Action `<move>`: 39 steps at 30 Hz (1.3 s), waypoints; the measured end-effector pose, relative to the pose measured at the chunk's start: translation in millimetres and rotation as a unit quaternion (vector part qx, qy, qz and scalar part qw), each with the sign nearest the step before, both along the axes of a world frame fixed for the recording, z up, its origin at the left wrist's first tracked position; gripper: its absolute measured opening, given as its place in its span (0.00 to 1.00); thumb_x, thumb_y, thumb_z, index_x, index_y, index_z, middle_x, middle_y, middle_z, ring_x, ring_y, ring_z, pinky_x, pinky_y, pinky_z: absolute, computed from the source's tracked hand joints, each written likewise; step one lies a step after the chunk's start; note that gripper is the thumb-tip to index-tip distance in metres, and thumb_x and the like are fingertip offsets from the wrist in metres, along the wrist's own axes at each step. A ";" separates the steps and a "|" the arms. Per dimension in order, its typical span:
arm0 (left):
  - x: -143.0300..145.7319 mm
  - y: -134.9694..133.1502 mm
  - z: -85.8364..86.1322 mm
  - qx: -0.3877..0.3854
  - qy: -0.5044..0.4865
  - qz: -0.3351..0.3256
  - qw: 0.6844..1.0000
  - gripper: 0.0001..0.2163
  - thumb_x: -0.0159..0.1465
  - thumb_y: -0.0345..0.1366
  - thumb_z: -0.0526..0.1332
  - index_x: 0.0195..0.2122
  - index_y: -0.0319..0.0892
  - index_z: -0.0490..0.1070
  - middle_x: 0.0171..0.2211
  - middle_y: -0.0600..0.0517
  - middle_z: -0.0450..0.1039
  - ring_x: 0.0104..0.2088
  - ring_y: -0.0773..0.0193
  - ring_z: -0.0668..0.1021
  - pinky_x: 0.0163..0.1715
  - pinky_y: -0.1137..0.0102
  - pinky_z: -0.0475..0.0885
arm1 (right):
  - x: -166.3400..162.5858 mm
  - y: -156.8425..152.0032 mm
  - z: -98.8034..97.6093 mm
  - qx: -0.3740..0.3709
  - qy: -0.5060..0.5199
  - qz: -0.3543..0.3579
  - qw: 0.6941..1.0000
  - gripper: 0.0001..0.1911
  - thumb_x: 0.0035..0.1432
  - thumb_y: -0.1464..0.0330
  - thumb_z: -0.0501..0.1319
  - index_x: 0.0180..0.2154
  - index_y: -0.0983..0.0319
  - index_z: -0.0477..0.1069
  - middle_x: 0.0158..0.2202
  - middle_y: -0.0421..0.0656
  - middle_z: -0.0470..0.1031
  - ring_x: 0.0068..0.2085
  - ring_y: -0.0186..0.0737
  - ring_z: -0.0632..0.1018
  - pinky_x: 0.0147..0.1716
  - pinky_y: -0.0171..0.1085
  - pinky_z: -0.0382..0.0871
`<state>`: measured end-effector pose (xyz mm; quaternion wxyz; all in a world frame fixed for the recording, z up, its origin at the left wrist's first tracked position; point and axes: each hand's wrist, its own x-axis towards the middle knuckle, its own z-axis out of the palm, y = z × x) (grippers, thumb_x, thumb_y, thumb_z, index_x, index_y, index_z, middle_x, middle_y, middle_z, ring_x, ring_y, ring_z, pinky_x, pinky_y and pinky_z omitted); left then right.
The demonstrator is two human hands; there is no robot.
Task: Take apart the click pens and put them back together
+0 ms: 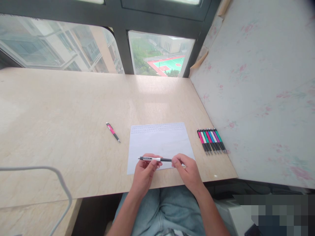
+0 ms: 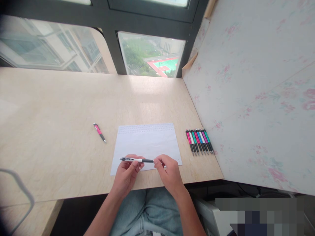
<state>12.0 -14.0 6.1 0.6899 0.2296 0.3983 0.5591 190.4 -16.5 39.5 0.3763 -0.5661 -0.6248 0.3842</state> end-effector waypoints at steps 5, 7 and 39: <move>0.0 -0.8 -1.7 0.002 0.005 -0.003 1.000 0.07 0.59 0.36 0.69 0.36 0.40 0.76 0.35 0.49 0.79 0.31 0.68 0.77 0.34 0.73 0.71 | 1.3 0.9 -2.8 -0.025 0.011 0.011 1.000 0.22 0.70 0.60 0.50 0.26 0.61 0.70 0.23 0.39 0.71 0.27 0.35 0.73 0.29 0.34 0.64; 0.0 -0.8 -3.3 -0.003 0.001 0.004 1.000 0.07 0.59 0.35 0.69 0.36 0.40 0.76 0.36 0.49 0.79 0.31 0.68 0.77 0.35 0.73 0.71 | 0.9 0.8 -3.1 -0.018 0.027 0.008 0.999 0.18 0.69 0.61 0.51 0.31 0.61 0.71 0.28 0.41 0.74 0.31 0.37 0.75 0.32 0.34 0.66; -0.5 -3.8 1.2 0.037 0.108 -0.051 0.992 0.13 0.61 0.42 0.66 0.44 0.42 0.76 0.31 0.51 0.75 0.28 0.66 0.71 0.33 0.71 0.67 | -4.3 6.2 -0.6 -0.078 0.078 0.037 0.993 0.15 0.66 0.59 0.55 0.42 0.61 0.73 0.33 0.43 0.76 0.33 0.38 0.75 0.31 0.35 0.68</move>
